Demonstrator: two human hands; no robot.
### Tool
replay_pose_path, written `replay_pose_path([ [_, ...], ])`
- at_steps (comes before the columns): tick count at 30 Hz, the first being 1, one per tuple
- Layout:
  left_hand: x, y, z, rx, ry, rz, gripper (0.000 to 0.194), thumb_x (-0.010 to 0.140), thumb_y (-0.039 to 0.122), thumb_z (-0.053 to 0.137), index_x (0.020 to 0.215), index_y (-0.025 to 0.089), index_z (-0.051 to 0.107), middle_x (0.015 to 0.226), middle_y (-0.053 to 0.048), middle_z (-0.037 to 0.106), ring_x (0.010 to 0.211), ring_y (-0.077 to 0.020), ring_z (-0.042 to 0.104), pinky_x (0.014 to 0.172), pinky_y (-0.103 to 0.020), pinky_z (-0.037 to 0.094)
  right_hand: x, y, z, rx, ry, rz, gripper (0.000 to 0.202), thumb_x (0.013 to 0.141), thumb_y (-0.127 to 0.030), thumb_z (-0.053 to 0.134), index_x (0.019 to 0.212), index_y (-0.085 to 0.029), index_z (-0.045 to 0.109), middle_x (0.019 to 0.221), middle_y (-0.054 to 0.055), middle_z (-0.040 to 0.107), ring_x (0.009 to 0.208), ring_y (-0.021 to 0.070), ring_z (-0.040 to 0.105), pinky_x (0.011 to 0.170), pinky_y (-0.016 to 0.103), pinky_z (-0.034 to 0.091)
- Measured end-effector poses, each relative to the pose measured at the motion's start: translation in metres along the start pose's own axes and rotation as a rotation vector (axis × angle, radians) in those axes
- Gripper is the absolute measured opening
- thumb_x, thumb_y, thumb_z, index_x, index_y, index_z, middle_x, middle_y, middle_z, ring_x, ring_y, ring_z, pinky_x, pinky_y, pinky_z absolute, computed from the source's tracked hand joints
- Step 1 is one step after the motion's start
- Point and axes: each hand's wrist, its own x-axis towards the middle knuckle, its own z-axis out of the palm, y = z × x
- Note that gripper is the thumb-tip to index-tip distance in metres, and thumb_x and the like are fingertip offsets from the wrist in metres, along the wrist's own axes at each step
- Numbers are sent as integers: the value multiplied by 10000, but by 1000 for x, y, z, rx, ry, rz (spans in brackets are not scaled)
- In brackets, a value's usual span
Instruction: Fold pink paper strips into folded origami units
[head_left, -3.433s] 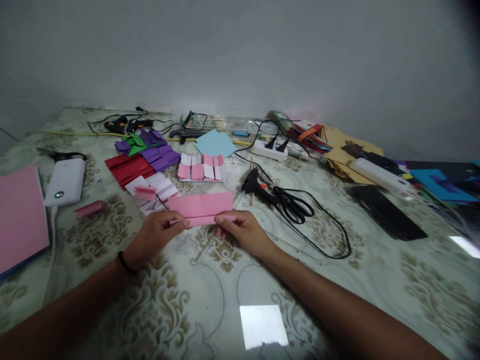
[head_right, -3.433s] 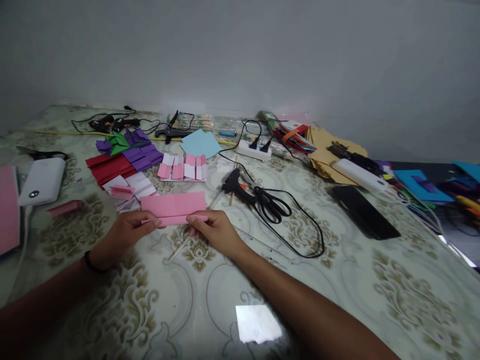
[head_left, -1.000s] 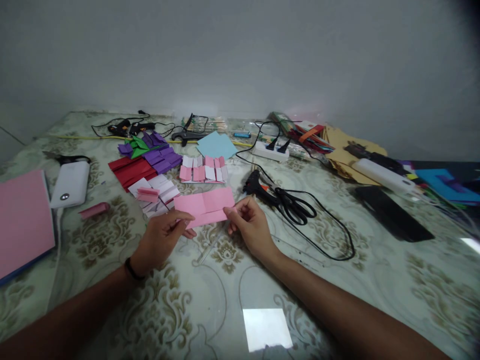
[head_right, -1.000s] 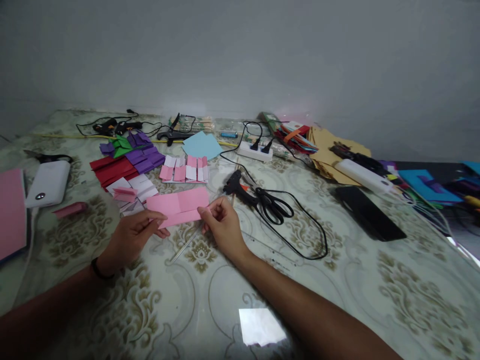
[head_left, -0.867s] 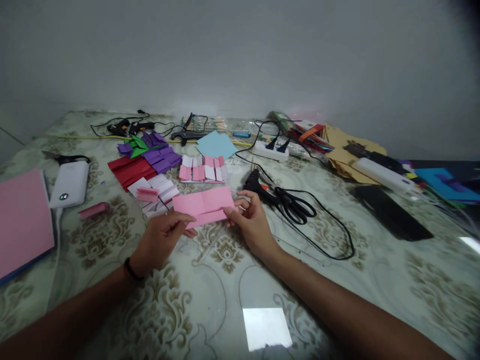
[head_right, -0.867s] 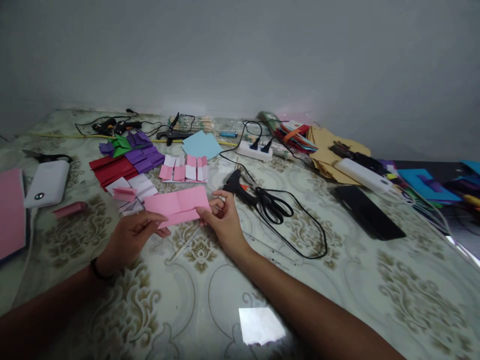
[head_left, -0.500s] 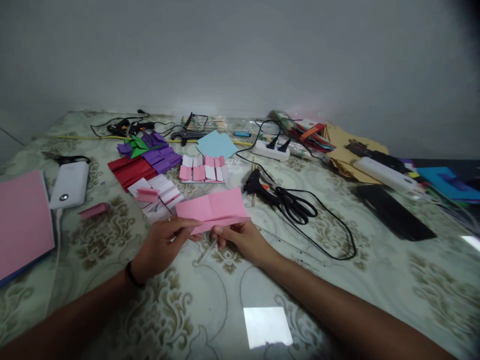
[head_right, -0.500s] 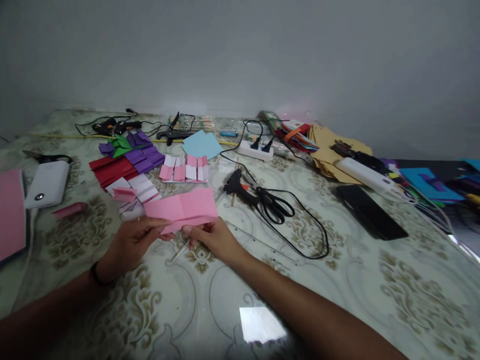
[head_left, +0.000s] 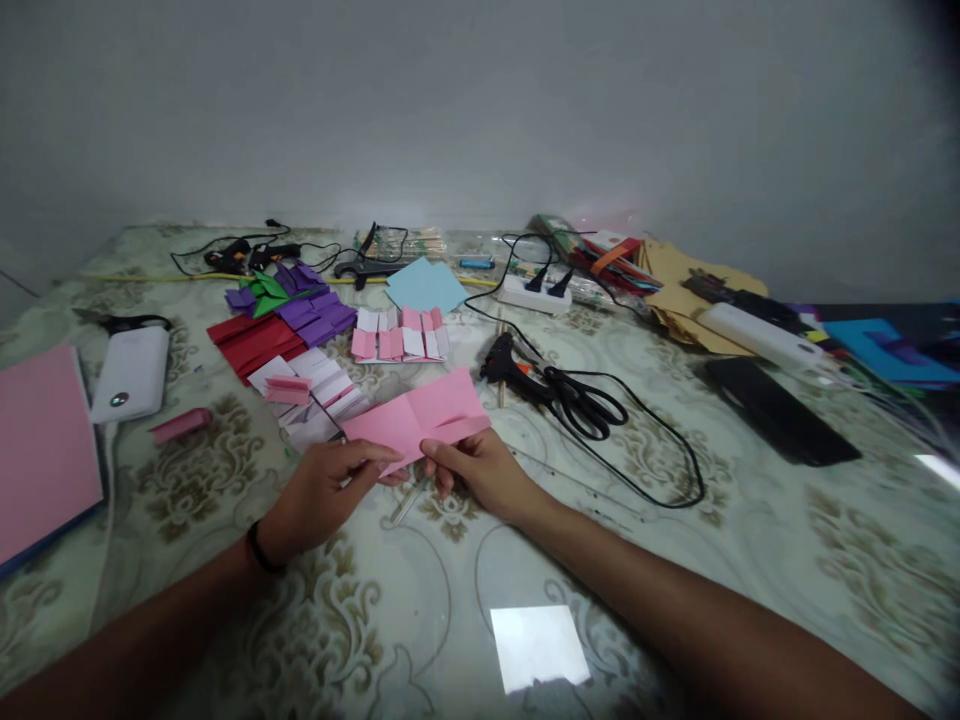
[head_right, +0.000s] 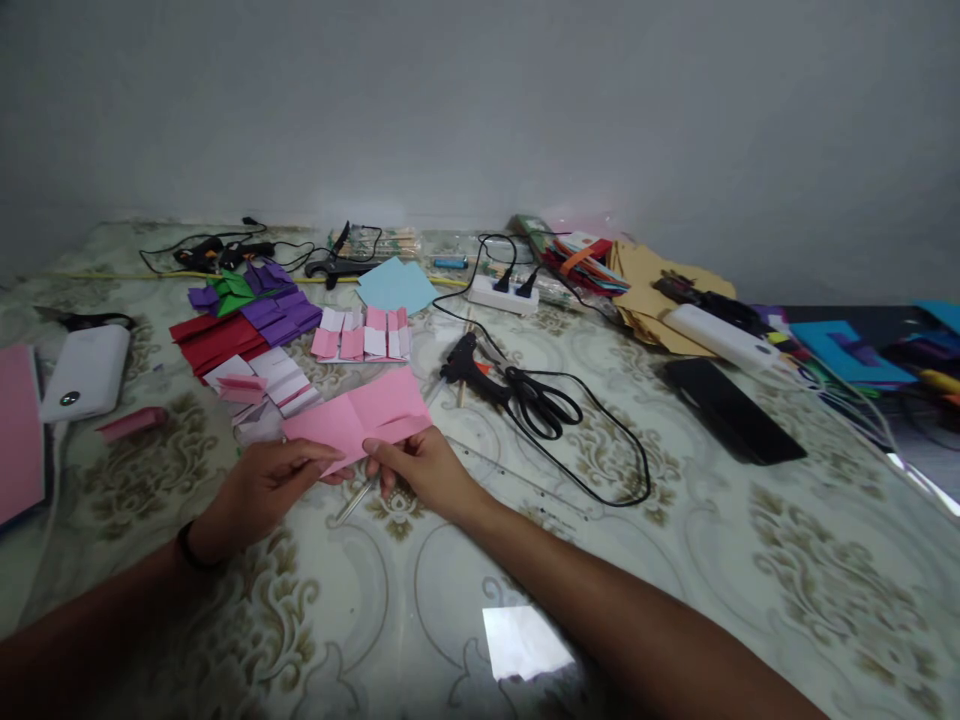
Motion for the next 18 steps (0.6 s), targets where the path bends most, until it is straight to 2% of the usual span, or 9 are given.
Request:
replay_pose_path([
  [5, -1, -3, 1, -94, 51, -69, 181, 945, 297, 584, 961, 191, 729, 861, -42, 809, 791, -194, 790, 708, -245, 633, 2, 0, 0, 121, 19, -3, 452, 855, -541, 716, 653, -136, 701, 451, -41, 539, 414, 85, 531, 470, 210, 394],
  [16, -2, -2, 0, 24, 71, -48, 137, 922, 246, 600, 925, 207, 731, 759, -7, 763, 715, -178, 772, 615, -217, 594, 2, -4, 2, 246, 71, -12, 516, 825, -626, 708, 644, -144, 682, 462, -37, 494, 425, 97, 498, 488, 230, 441],
  [18, -3, -1, 0, 19, 74, -61, 145, 917, 262, 611, 995, 209, 721, 804, -20, 756, 701, -175, 758, 597, -220, 582, 2, -4, 2, 246, 85, -12, 527, 816, -640, 708, 634, -147, 679, 462, -35, 482, 425, 99, 487, 481, 235, 441],
])
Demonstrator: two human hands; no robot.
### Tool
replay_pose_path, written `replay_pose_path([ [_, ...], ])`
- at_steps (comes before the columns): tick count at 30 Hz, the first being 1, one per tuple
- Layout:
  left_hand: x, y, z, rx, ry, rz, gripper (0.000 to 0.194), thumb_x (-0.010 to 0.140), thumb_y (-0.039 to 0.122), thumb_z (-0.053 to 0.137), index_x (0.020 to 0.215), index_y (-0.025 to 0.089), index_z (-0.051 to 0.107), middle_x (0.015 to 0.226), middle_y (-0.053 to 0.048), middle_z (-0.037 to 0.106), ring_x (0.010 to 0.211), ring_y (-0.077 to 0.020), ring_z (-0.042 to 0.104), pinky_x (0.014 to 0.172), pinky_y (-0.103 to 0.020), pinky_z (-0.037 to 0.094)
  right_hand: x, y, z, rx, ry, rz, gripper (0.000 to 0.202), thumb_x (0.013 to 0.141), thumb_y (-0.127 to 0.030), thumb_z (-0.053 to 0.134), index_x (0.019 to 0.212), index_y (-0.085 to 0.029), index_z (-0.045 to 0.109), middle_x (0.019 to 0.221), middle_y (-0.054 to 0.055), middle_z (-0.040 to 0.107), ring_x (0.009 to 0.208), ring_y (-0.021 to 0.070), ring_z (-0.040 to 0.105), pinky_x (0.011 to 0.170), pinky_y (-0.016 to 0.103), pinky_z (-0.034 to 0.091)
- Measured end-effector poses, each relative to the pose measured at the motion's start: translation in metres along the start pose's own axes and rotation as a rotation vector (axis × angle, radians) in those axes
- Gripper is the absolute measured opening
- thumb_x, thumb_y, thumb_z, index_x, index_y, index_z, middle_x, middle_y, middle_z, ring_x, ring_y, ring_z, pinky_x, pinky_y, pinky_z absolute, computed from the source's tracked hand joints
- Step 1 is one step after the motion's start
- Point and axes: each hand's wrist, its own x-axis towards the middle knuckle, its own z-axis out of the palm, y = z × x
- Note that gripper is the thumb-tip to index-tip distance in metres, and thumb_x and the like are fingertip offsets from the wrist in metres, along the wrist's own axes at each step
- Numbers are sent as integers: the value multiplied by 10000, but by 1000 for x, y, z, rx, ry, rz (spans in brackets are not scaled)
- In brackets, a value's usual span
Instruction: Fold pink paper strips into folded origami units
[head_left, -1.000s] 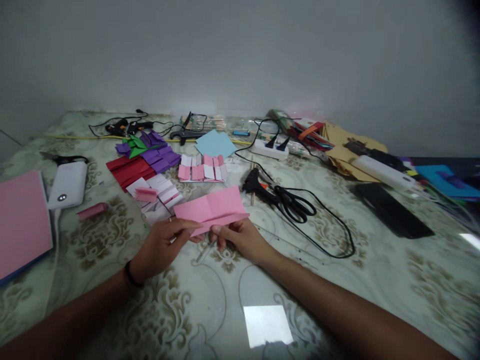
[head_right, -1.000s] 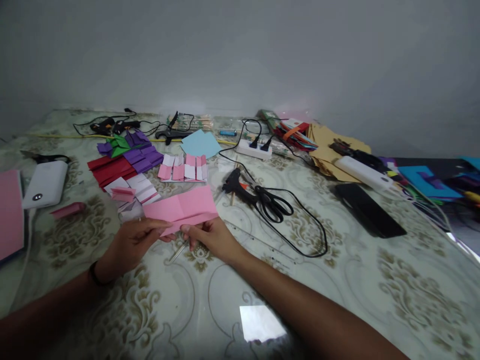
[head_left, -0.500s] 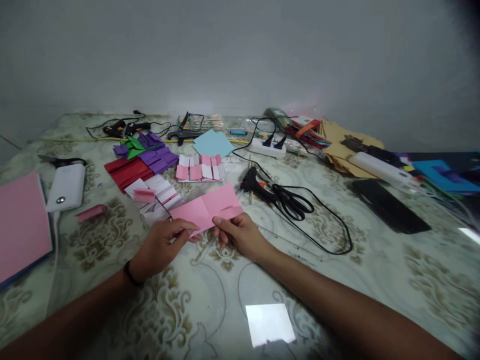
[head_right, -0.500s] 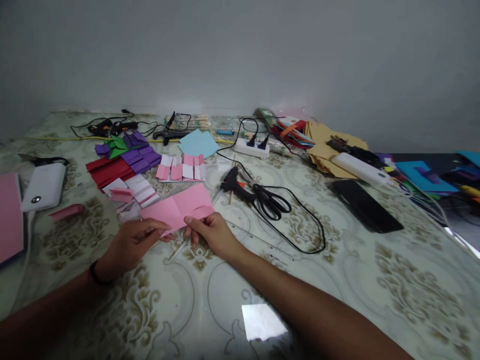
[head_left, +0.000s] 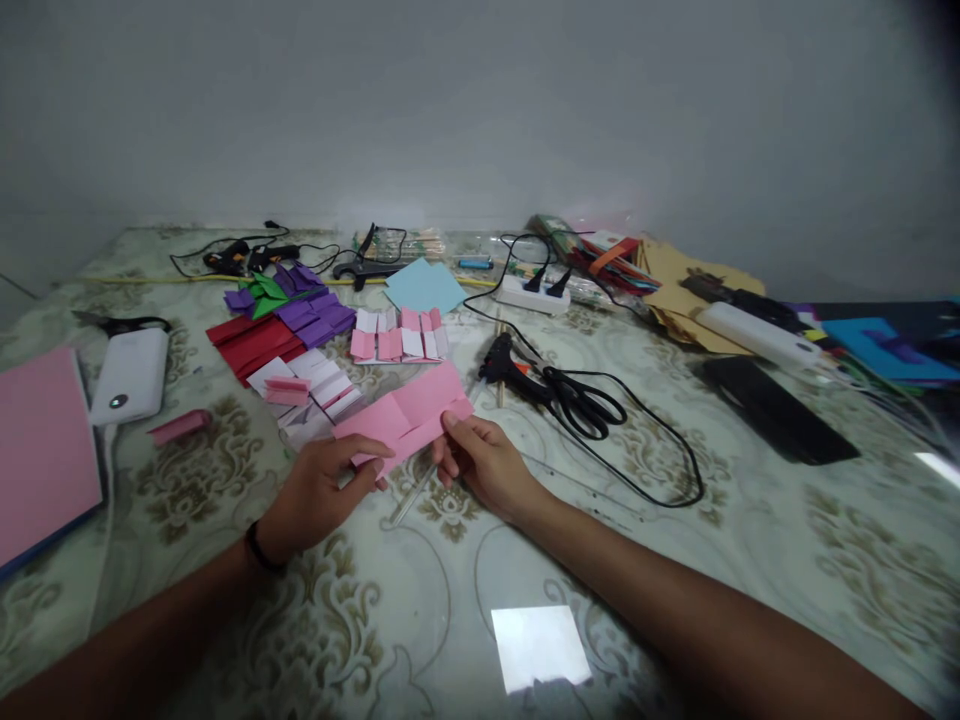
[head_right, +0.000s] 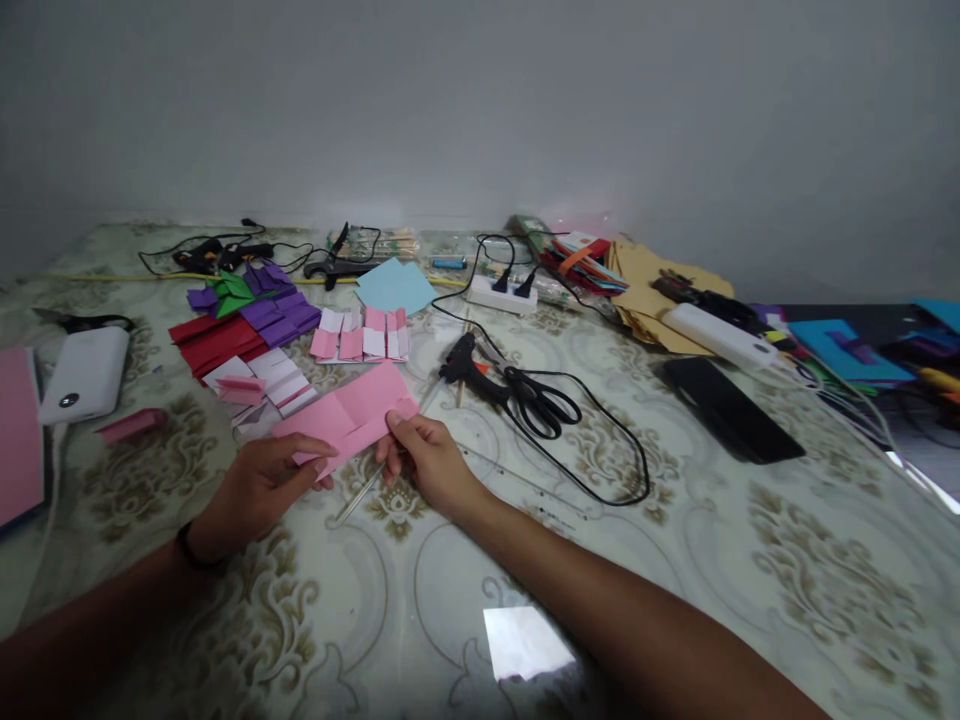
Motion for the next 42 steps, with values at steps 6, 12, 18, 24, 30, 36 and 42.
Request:
replay_pose_path([
  [6, -1, -6, -1, -303, 115, -49, 637, 878, 323, 686, 1445, 263, 400, 1267, -113, 645, 878, -180, 700, 688, -242, 581, 2, 4, -3, -2, -19, -4, 523, 830, -638, 688, 631, -155, 661, 465, -38, 474, 420, 102, 465, 476, 245, 446],
  [12, 6, -9, -11, -378, -105, -42, 302, 917, 404, 634, 1135, 197, 666, 1035, -62, 713, 938, -214, 687, 794, -273, 561, -4, 1, -3, -302, -149, -10, 519, 919, -624, 580, 696, -158, 631, 514, -37, 515, 460, 104, 534, 489, 215, 406],
  [18, 8, 1, -15, -181, -300, -79, 319, 861, 450, 653, 944, 158, 752, 783, -26, 715, 771, -220, 676, 631, -263, 538, -13, -9, 4, -764, -381, -226, 483, 1022, -507, 447, 706, -164, 575, 610, -14, 537, 544, 94, 471, 512, 185, 360],
  [24, 8, 2, -12, -55, -276, -2, 259, 831, 392, 682, 710, 165, 710, 616, 20, 632, 605, -153, 586, 550, -220, 466, -13, -7, 4, -805, -405, -271, 495, 1046, -480, 386, 666, -175, 478, 614, -18, 456, 563, 98, 411, 519, 191, 343],
  [30, 9, 3, -12, -29, -275, 6, 221, 858, 369, 663, 790, 173, 738, 675, 12, 675, 647, -169, 621, 591, -233, 480, -14, -5, 3, -754, -342, -209, 517, 1041, -516, 385, 648, -182, 431, 593, -24, 469, 537, 95, 419, 519, 198, 347],
  [36, 10, 3, -14, -71, -285, 24, 238, 914, 390, 641, 955, 180, 745, 879, -18, 741, 794, -174, 660, 696, -231, 488, -14, -9, 4, -770, -410, -237, 501, 1045, -490, 379, 647, -186, 413, 613, -33, 414, 558, 101, 383, 552, 217, 322],
  [42, 9, 1, -10, -89, -324, 1, 267, 931, 400, 643, 877, 161, 750, 725, 7, 689, 668, -122, 575, 602, -211, 399, -12, -7, 5, -874, -520, -362, 472, 1065, -452, 355, 696, -184, 478, 698, 2, 486, 662, 134, 481, 656, 242, 390],
])
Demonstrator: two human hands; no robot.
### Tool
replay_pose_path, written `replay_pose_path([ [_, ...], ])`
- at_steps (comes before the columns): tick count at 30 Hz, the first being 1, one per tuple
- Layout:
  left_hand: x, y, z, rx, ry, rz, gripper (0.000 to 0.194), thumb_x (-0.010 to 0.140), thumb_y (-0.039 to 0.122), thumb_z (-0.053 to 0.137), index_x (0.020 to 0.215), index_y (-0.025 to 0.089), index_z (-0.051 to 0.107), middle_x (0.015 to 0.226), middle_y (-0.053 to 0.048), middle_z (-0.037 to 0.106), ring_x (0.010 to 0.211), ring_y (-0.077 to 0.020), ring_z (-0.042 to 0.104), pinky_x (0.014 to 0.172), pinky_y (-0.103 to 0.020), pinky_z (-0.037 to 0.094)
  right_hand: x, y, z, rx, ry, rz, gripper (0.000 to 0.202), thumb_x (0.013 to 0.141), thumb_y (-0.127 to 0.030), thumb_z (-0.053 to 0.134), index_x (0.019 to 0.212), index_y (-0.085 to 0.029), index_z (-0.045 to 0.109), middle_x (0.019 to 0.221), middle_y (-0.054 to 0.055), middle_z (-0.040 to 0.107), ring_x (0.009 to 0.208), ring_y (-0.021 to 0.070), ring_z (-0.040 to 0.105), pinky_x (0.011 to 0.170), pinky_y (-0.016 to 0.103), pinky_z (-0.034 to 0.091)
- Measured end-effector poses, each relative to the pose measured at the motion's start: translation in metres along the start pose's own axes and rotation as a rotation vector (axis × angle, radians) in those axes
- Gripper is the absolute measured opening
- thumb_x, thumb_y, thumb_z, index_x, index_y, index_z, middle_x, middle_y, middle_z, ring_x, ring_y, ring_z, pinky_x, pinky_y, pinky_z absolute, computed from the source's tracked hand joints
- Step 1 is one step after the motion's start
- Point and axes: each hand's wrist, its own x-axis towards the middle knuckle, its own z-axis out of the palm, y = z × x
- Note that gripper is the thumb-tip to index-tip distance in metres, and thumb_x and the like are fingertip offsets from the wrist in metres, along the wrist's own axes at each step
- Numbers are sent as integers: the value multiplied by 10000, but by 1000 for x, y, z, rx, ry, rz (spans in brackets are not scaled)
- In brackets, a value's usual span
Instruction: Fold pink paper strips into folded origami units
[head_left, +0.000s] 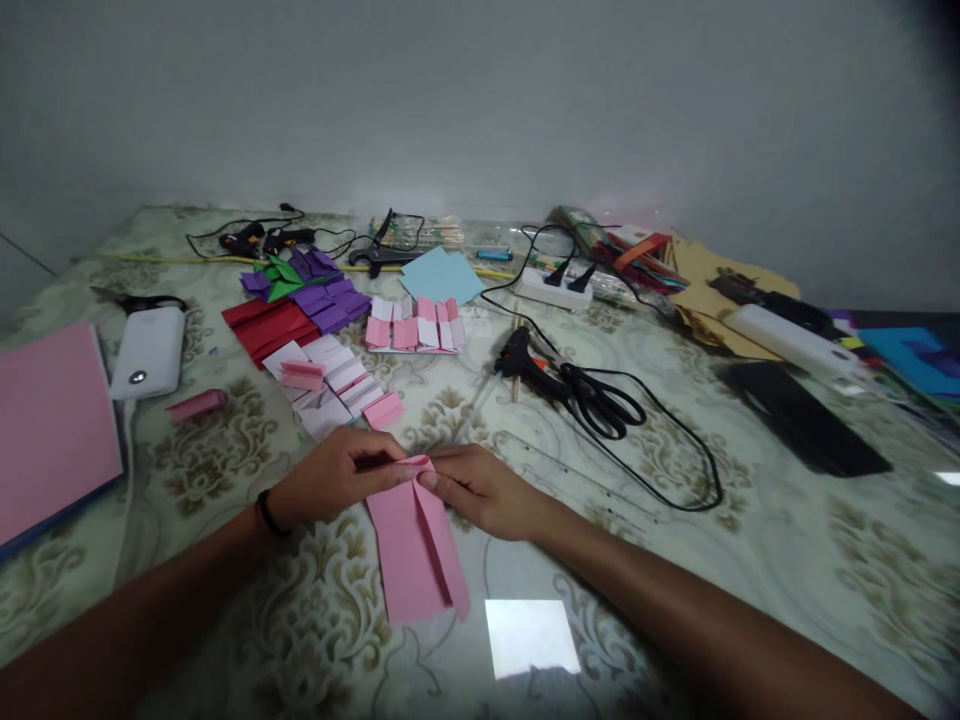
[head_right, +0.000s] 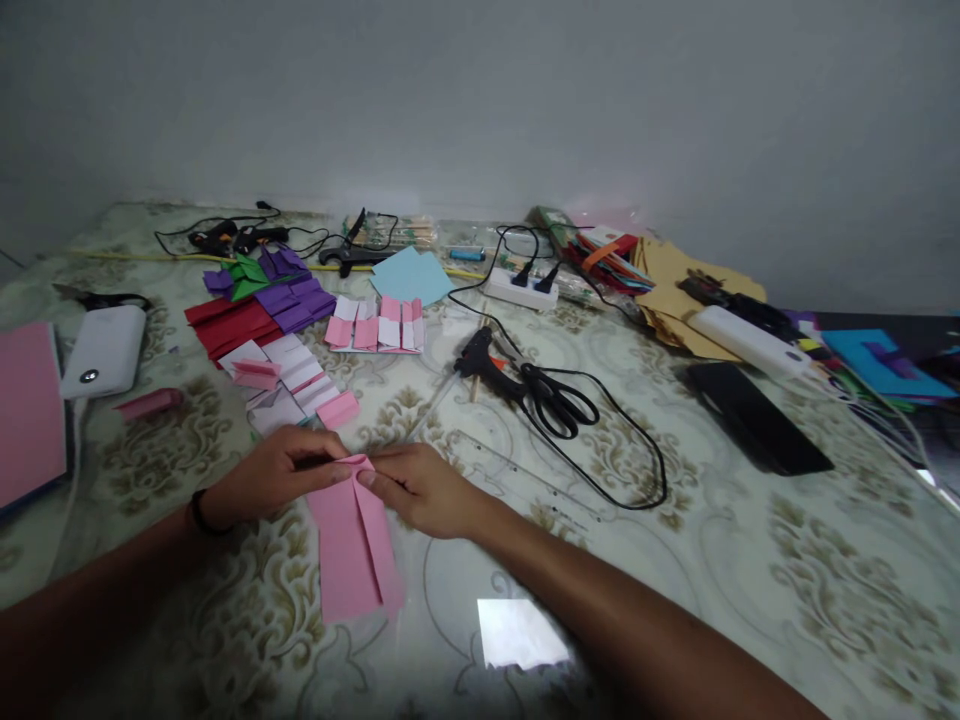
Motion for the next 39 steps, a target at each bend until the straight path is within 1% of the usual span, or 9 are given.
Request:
replay_pose_path([
  [4, 1, -1, 2, -13, 0, -12, 259, 926, 379, 651, 846, 151, 742, 754, 1, 702, 713, -124, 587, 639, -210, 415, 1, 1, 2, -32, -1, -43, 428, 1076, -390, 371, 719, -178, 475, 708, 5, 499, 681, 128, 486, 672, 240, 397],
  [9, 1, 2, 2, 31, 7, -39, 317, 923, 391, 640, 742, 134, 674, 603, 34, 548, 592, -89, 453, 553, -209, 331, 1, -1, 2, -33, 43, -8, 423, 1070, -363, 407, 690, -179, 428, 668, -25, 422, 630, 103, 440, 618, 224, 353],
  [17, 2, 3, 2, 127, -42, 4, 330, 952, 369, 582, 718, 141, 628, 591, 47, 483, 589, -86, 419, 566, -221, 306, 2, -2, 1, -28, 46, -6, 468, 1070, -395, 411, 654, -181, 391, 639, -30, 404, 599, 99, 419, 600, 231, 327],
  [23, 2, -1, 3, 208, -60, 47, 432, 977, 395, 546, 630, 146, 484, 576, 55, 373, 581, -83, 361, 562, -240, 262, 1, 0, 1, -22, 60, 20, 449, 1066, -377, 416, 665, -176, 431, 648, -27, 424, 607, 102, 435, 605, 227, 340],
  [25, 2, -1, 3, 223, -52, 47, 419, 971, 387, 557, 634, 146, 494, 576, 55, 390, 581, -84, 371, 560, -237, 263, 1, 0, 1, -14, 60, 40, 451, 1067, -391, 412, 674, -173, 445, 659, -25, 438, 615, 101, 442, 607, 224, 347],
  [29, 3, 2, 1, 197, -13, 2, 313, 972, 370, 561, 762, 154, 646, 634, 44, 568, 628, -96, 497, 597, -219, 331, 1, 1, 1, -27, 65, 55, 458, 1067, -418, 404, 689, -170, 470, 668, -25, 438, 619, 102, 435, 601, 223, 348],
  [31, 3, 3, 1, 186, 10, -15, 284, 970, 358, 565, 798, 162, 678, 674, 38, 624, 655, -103, 540, 623, -219, 359, 1, 1, 1, -34, 63, 58, 445, 1069, -417, 401, 713, -167, 497, 674, -24, 449, 622, 104, 438, 603, 223, 353],
  [37, 1, 3, 0, 196, 25, -19, 269, 964, 352, 573, 797, 169, 677, 695, 42, 644, 669, -101, 555, 642, -221, 369, 0, -1, 1, -2, 81, 86, 381, 1043, -374, 475, 726, -166, 514, 653, -36, 452, 603, 97, 432, 590, 221, 347],
  [39, 0, 3, 0, 214, 29, -17, 287, 964, 361, 570, 772, 165, 656, 665, 46, 610, 648, -98, 528, 620, -224, 350, -2, 1, 2, 54, 127, 140, 245, 1012, -350, 545, 848, -169, 564, 651, -53, 456, 586, 91, 431, 560, 211, 341],
])
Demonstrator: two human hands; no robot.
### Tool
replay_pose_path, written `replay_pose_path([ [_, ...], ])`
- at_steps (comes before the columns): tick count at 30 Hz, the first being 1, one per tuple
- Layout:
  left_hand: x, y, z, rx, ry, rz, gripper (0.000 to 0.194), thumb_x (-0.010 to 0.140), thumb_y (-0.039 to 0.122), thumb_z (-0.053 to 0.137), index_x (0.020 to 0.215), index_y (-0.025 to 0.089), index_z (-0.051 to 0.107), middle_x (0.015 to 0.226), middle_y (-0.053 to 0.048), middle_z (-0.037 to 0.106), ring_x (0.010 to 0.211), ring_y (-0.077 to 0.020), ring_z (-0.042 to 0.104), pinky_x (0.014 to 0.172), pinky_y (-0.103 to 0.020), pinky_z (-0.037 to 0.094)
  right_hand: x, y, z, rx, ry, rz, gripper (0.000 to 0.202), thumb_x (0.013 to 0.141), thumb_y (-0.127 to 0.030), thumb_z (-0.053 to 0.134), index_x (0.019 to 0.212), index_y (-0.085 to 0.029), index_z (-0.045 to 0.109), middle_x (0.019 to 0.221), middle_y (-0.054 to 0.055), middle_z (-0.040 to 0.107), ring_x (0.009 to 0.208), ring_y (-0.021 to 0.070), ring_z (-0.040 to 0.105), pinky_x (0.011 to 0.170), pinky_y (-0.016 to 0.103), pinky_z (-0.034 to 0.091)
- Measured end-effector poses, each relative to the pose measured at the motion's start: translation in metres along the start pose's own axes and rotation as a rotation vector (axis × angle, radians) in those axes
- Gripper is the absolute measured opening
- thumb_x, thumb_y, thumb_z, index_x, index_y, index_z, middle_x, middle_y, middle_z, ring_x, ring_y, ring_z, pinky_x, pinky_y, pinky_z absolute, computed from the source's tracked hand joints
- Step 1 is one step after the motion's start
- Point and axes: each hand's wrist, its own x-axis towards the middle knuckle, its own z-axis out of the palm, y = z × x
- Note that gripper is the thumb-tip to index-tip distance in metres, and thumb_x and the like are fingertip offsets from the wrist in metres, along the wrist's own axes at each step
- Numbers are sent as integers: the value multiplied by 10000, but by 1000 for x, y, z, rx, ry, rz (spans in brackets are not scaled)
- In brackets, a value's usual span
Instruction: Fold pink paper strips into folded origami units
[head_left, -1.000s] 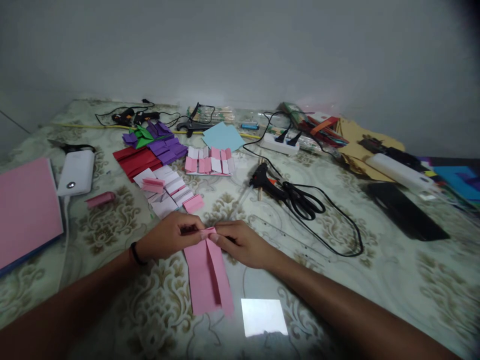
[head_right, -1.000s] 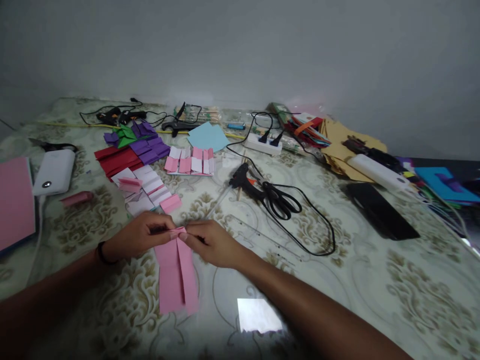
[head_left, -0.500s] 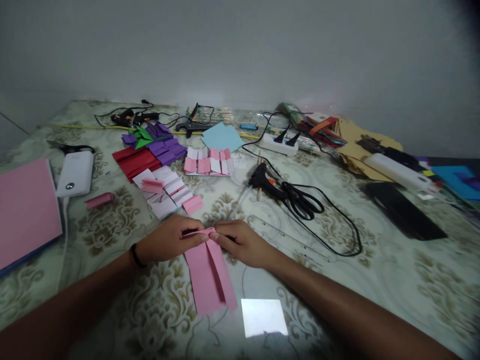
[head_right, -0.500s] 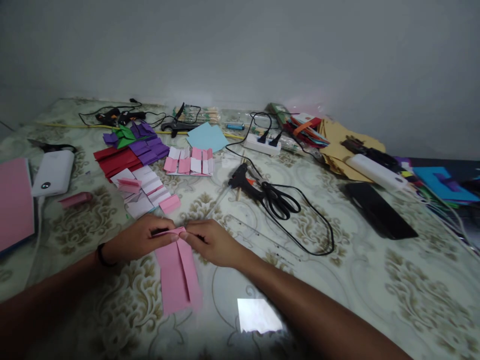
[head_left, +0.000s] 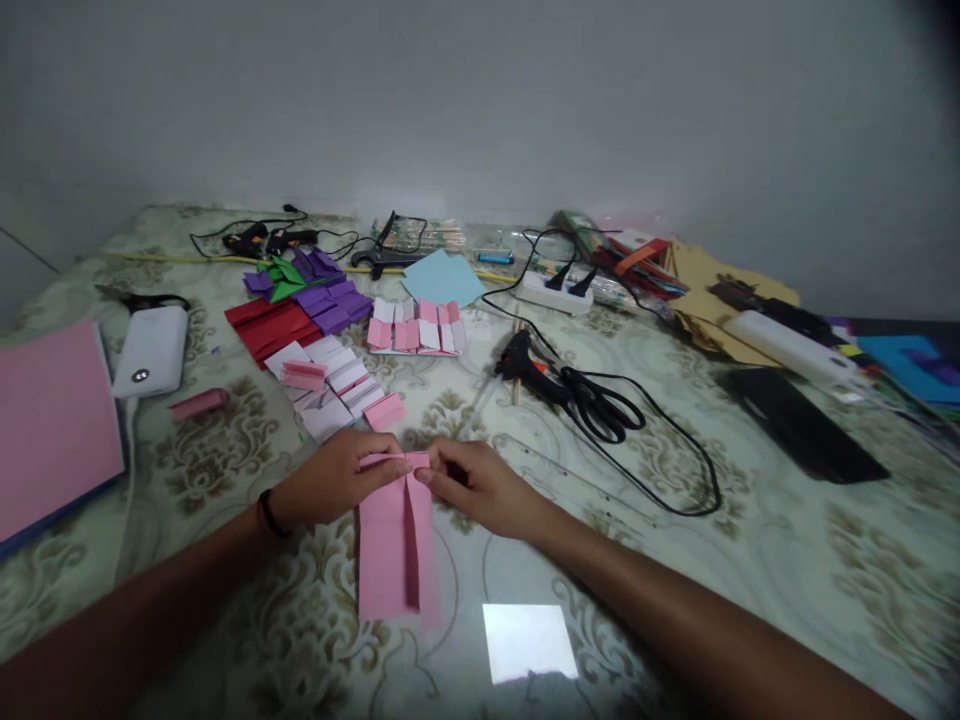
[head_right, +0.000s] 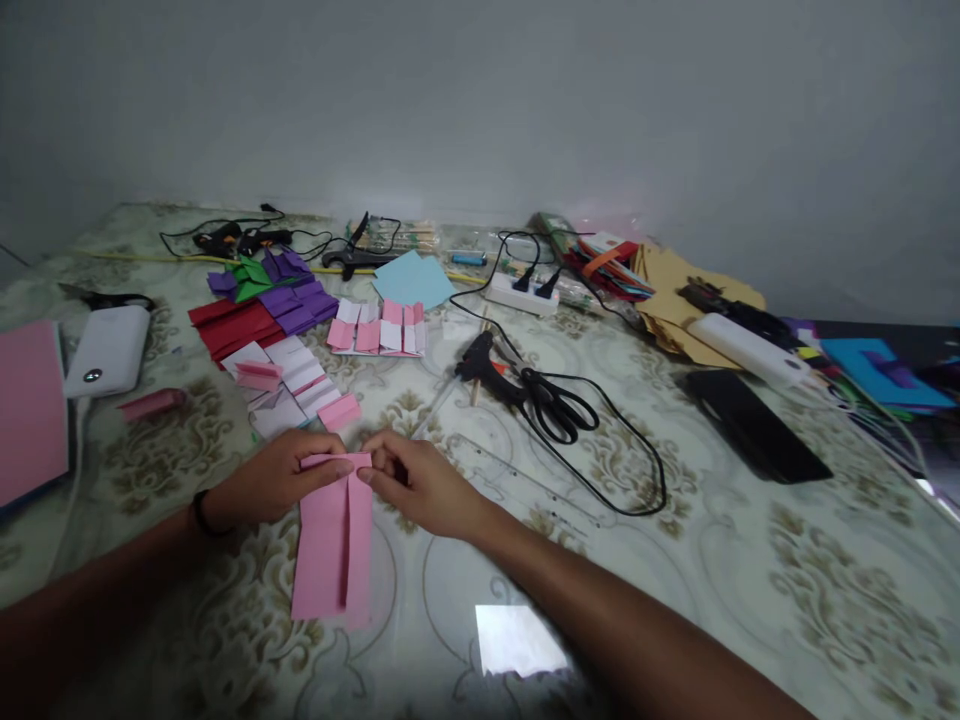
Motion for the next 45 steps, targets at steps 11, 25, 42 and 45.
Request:
replay_pose_path([
  [11, 1, 1, 0, 24, -1, -9, 291, 959, 353, 567, 766, 161, 669, 659, 38, 623, 637, -108, 521, 616, -239, 342, -1, 8, 4, 355, 103, 74, 247, 964, -361, 630, 1124, -175, 655, 685, -33, 581, 550, 85, 578, 541, 194, 480],
  [25, 1, 0, 1, -2, 0, -13, 318, 970, 377, 564, 768, 154, 667, 652, 42, 601, 642, -101, 513, 613, -226, 339, 1, 6, 5, 243, 109, 78, 268, 970, -367, 601, 1092, -146, 694, 636, -34, 573, 531, 83, 558, 529, 187, 439],
  [42, 1, 0, 1, -2, -4, -39, 302, 967, 383, 576, 813, 165, 716, 684, 30, 672, 655, -111, 566, 617, -215, 362, 0, 5, 5, 254, 123, 99, 254, 929, -390, 659, 1015, -155, 705, 666, -12, 615, 546, 90, 566, 532, 195, 451],
  [45, 1, -2, 1, -19, -12, -39, 284, 964, 374, 585, 833, 171, 733, 713, 24, 705, 664, -116, 588, 626, -217, 376, 0, 7, 4, 241, 123, 92, 242, 930, -376, 658, 999, -150, 715, 669, -8, 614, 548, 91, 559, 524, 196, 437],
])
